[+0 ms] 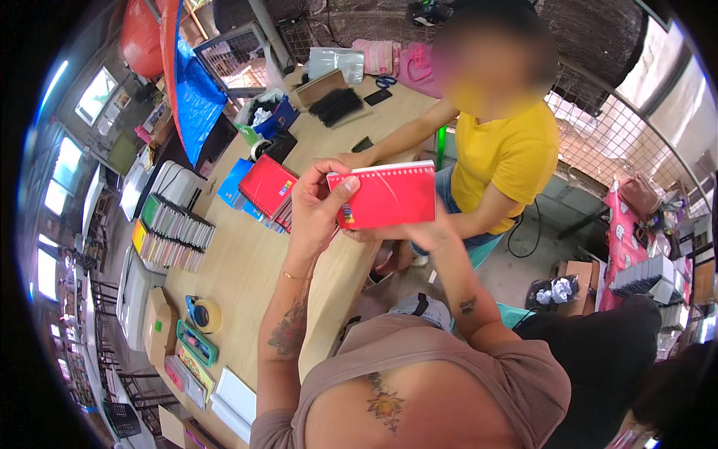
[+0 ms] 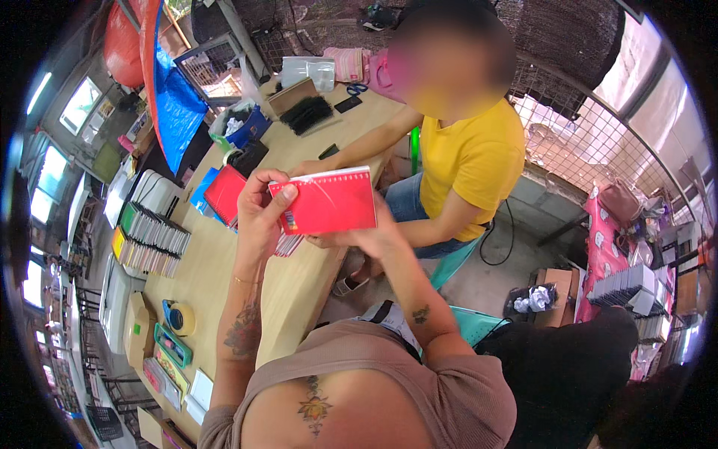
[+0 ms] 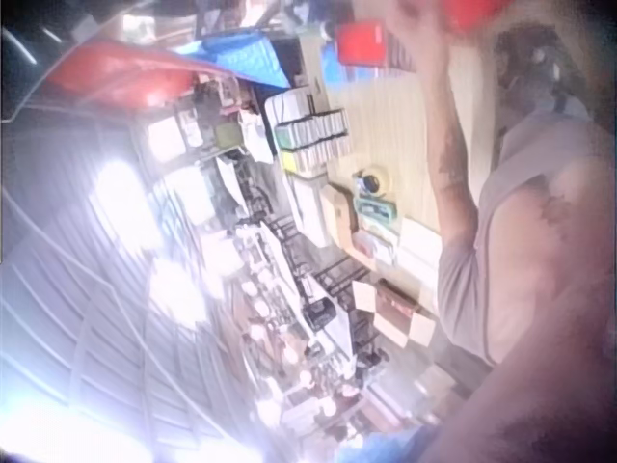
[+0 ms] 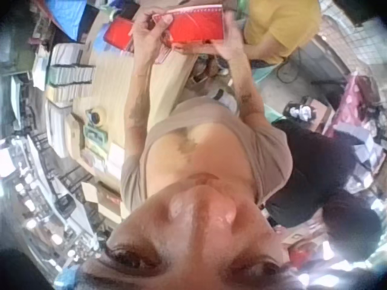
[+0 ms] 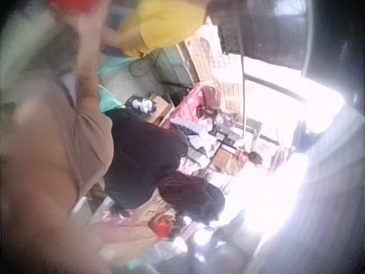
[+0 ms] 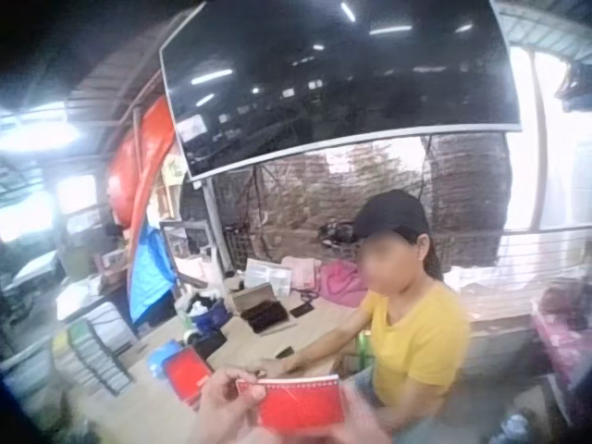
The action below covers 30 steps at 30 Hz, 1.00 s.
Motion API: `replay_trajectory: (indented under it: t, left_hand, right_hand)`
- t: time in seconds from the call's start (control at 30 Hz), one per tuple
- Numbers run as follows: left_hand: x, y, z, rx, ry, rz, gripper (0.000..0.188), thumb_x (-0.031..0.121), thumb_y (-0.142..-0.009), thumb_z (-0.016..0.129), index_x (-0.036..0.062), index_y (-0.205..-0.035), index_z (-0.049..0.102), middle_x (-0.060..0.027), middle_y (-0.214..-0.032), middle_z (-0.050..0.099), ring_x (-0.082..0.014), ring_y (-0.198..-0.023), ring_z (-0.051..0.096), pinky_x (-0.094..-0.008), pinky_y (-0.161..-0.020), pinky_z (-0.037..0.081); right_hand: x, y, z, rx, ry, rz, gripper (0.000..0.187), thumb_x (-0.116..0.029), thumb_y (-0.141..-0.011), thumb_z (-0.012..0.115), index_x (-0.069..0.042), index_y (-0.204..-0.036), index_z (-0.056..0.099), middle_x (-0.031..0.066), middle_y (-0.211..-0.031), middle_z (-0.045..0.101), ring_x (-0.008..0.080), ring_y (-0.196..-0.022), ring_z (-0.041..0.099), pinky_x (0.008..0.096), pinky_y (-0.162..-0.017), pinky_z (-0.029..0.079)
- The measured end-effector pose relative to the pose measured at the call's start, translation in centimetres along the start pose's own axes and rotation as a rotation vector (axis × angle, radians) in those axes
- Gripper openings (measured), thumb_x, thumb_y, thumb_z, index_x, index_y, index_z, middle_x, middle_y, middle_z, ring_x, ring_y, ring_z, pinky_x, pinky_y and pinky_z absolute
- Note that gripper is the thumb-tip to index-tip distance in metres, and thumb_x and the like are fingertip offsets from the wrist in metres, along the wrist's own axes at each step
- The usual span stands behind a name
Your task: The person trims the excess spiral coil from stacks of notebooks using a pair of snips, then carries a few notebooks across a warehouse to a different table to show them to other workers before returning to the original workstation.
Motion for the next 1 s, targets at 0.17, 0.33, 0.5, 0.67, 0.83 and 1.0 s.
replay_trajectory:
  t: [0.17,0.33,0.5,0.67,0.83,1.0]
  left_hand:
    - [-2.3,-2.0,1.4,-0.067,-0.074,0.120,0.021,0.006,-0.089,0.070,0.0050,-0.106,0.058,0.0007,-0.100,0.058,-0.0067,-0.090,0.055,-0.0216,-0.079,0.048]
    - [-6.3,-2.9,4.6,-0.155,0.089,-0.033,0.025,0.009,-0.093,0.063,0.0053,-0.116,0.053,-0.0007,-0.102,0.058,-0.0082,-0.096,0.054,-0.0250,-0.087,0.046]
    - [-9.0,-2.9,6.0,-0.158,0.190,-0.073,0.032,0.010,-0.097,0.055,0.0061,-0.128,0.047,-0.0033,-0.115,0.058,-0.0114,-0.107,0.056,-0.0311,-0.094,0.046]
    - [-8.2,-2.4,6.2,-0.156,0.156,-0.064,0.026,0.012,-0.099,0.054,0.0059,-0.123,0.047,-0.0039,-0.112,0.059,-0.0114,-0.102,0.058,-0.0299,-0.089,0.049]
    - [-7.3,-2.8,5.2,-0.081,0.110,0.010,0.019,0.014,-0.100,0.054,0.0058,-0.117,0.049,-0.0029,-0.107,0.061,-0.0098,-0.098,0.058,-0.0281,-0.086,0.050]
    - [-7.3,-2.9,3.9,-0.040,0.117,-0.012,0.018,0.013,-0.099,0.056,0.0060,-0.114,0.050,-0.0023,-0.105,0.061,-0.0089,-0.094,0.058,-0.0279,-0.083,0.050]
  right_hand:
    - [-2.9,2.8,-2.5,0.320,0.232,-0.305,0.034,-0.008,-0.090,0.069,0.000,-0.120,0.055,0.0072,-0.113,0.065,0.0150,-0.105,0.060,0.0323,-0.096,0.045]
    - [-4.1,3.8,-3.9,0.566,0.365,-0.530,0.027,-0.007,-0.094,0.062,0.004,-0.118,0.054,0.0058,-0.106,0.065,0.0121,-0.099,0.060,0.0277,-0.090,0.047]
    - [-3.5,3.9,-3.3,0.770,0.531,-0.601,0.024,-0.014,-0.095,0.063,0.004,-0.109,0.054,0.0102,-0.095,0.065,0.0148,-0.089,0.060,0.0302,-0.079,0.049]
    - [-3.1,3.8,-3.9,0.791,0.623,-0.593,0.026,-0.018,-0.095,0.063,0.004,-0.105,0.053,0.0138,-0.091,0.064,0.0162,-0.082,0.060,0.0311,-0.075,0.048]
    - [-3.5,2.1,-3.1,0.735,0.595,-0.637,0.024,-0.016,-0.095,0.063,0.004,-0.106,0.054,0.0134,-0.092,0.065,0.0164,-0.083,0.060,0.0303,-0.077,0.048]
    - [-3.8,1.4,-1.7,0.707,0.538,-0.573,0.027,-0.014,-0.094,0.065,0.005,-0.109,0.055,0.0133,-0.095,0.066,0.0135,-0.083,0.061,0.0293,-0.076,0.049]
Point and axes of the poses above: each hand's wrist, its own y-axis away from the middle knuckle, its own z-axis out of the palm, x = y × z, the point moved 4 cm from there along -y, towards the middle knuckle
